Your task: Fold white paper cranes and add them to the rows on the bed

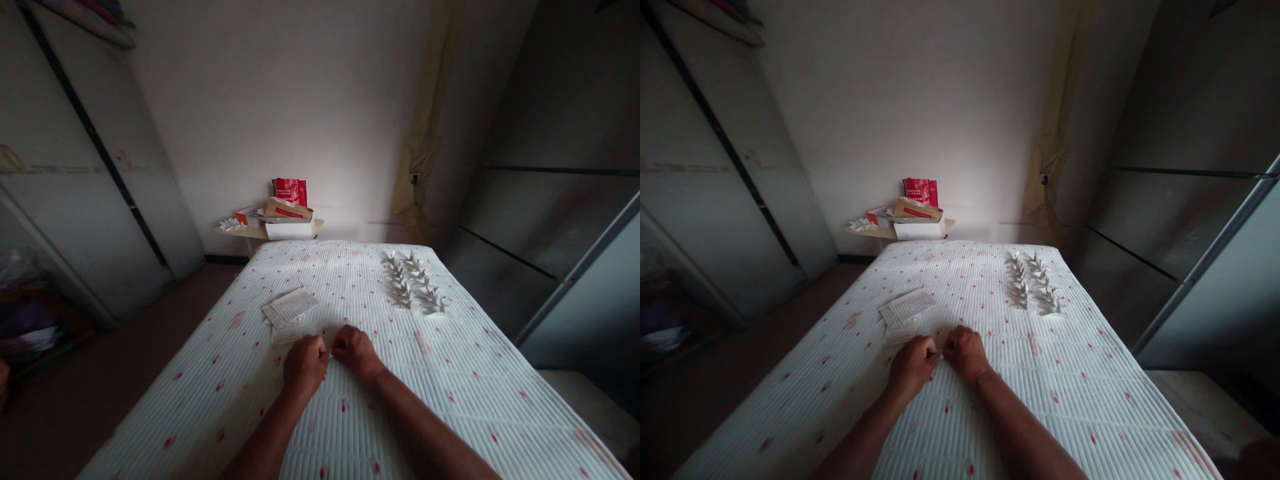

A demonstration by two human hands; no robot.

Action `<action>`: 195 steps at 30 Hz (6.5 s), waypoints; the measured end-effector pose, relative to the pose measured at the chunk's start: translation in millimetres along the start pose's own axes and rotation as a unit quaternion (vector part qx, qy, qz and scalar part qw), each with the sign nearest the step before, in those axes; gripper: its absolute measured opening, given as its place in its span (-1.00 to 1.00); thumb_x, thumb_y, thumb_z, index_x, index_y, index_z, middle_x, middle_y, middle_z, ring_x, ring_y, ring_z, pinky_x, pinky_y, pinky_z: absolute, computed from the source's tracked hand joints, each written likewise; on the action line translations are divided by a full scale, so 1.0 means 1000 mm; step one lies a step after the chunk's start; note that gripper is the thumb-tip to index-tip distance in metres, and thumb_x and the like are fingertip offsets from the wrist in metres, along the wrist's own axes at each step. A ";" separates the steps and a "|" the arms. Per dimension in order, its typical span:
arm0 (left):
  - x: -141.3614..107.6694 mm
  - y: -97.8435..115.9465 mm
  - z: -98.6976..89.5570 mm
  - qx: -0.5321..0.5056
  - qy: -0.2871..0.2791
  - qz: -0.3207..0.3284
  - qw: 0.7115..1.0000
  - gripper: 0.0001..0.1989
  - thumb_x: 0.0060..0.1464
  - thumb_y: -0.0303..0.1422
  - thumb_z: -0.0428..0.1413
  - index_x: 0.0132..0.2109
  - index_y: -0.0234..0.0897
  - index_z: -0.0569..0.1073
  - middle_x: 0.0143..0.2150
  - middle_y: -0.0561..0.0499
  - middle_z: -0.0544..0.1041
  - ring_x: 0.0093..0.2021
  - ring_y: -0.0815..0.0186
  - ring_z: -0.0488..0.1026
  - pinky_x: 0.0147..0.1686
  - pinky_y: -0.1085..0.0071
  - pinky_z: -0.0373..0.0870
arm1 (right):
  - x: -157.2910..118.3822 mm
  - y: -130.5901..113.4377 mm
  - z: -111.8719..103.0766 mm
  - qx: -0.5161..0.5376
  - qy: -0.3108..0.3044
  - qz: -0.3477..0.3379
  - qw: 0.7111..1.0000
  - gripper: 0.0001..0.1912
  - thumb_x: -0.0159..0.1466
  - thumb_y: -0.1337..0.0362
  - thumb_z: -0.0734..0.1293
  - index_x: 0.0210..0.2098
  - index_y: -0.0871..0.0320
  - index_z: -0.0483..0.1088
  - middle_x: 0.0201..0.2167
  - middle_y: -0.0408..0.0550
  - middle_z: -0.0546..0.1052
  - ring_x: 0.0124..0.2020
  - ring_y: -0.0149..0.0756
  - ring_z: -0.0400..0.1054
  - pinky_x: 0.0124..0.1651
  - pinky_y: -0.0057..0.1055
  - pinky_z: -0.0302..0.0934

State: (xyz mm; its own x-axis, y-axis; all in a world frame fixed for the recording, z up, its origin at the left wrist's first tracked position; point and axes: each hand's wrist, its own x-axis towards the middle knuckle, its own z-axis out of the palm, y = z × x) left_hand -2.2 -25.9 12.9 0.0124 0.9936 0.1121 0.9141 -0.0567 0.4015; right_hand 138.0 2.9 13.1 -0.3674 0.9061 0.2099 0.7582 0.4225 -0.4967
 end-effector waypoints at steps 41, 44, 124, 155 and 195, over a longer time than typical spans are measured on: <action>0.001 -0.005 0.003 -0.034 0.002 0.005 0.999 -0.93 -0.06 -0.41 0.12 -0.34 -0.20 0.45 -0.35 0.10 0.49 -0.32 0.40 0.39 -0.36 0.53 0.13 | 0.003 0.003 0.004 0.031 0.011 0.023 0.999 -0.83 0.02 0.42 0.30 -0.36 0.19 0.44 -0.36 -0.06 0.49 -0.34 -0.35 0.35 -0.29 -0.52 0.15; -0.001 -0.004 0.002 -0.022 0.002 0.014 1.000 -0.95 -0.03 -0.40 0.10 -0.36 -0.20 0.46 -0.37 0.10 0.47 -0.33 0.42 0.38 -0.35 0.53 0.12 | 0.004 0.006 0.001 0.028 -0.011 0.034 0.999 -0.78 0.00 0.49 0.27 -0.35 0.21 0.44 -0.34 -0.05 0.49 -0.32 -0.36 0.35 -0.27 -0.52 0.15; -0.005 -0.011 -0.005 -0.068 -0.005 0.057 0.996 -0.88 0.01 -0.46 0.04 -0.36 -0.22 0.48 -0.33 0.07 0.47 -0.29 0.40 0.37 -0.28 0.53 0.16 | 0.000 0.017 -0.011 -0.051 -0.024 -0.232 0.971 -0.93 0.15 0.38 0.30 -0.36 0.16 0.42 -0.40 -0.09 0.40 -0.29 -0.33 0.29 -0.23 -0.48 0.15; 0.002 -0.014 -0.002 -0.046 0.002 0.069 0.997 -0.88 0.03 -0.46 0.01 -0.33 -0.24 0.44 -0.33 0.06 0.46 -0.29 0.39 0.37 -0.28 0.50 0.16 | 0.007 0.020 0.006 -0.122 -0.006 -0.175 0.977 -0.84 0.24 0.40 0.20 -0.39 0.21 0.40 -0.41 -0.06 0.41 -0.33 -0.34 0.29 -0.24 -0.46 0.14; 0.012 -0.020 0.001 -0.395 -0.008 0.046 0.918 -0.87 -0.14 -0.37 -0.01 -0.41 -0.31 0.39 -0.56 0.15 0.28 -0.51 0.43 0.19 -0.50 0.54 0.11 | 0.000 0.021 -0.008 0.391 -0.009 -0.034 0.920 -0.93 0.08 0.28 0.32 -0.46 0.16 0.37 -0.53 -0.19 0.33 -0.49 -0.43 0.20 -0.43 -0.50 0.08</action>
State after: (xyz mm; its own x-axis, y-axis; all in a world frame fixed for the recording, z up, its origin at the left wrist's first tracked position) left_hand -20.1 -12.5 5.0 0.0871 0.9819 0.1684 0.3301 -0.1879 0.9250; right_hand 158.3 12.0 9.5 -0.4131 0.8750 0.2524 0.1158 0.3254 -0.9385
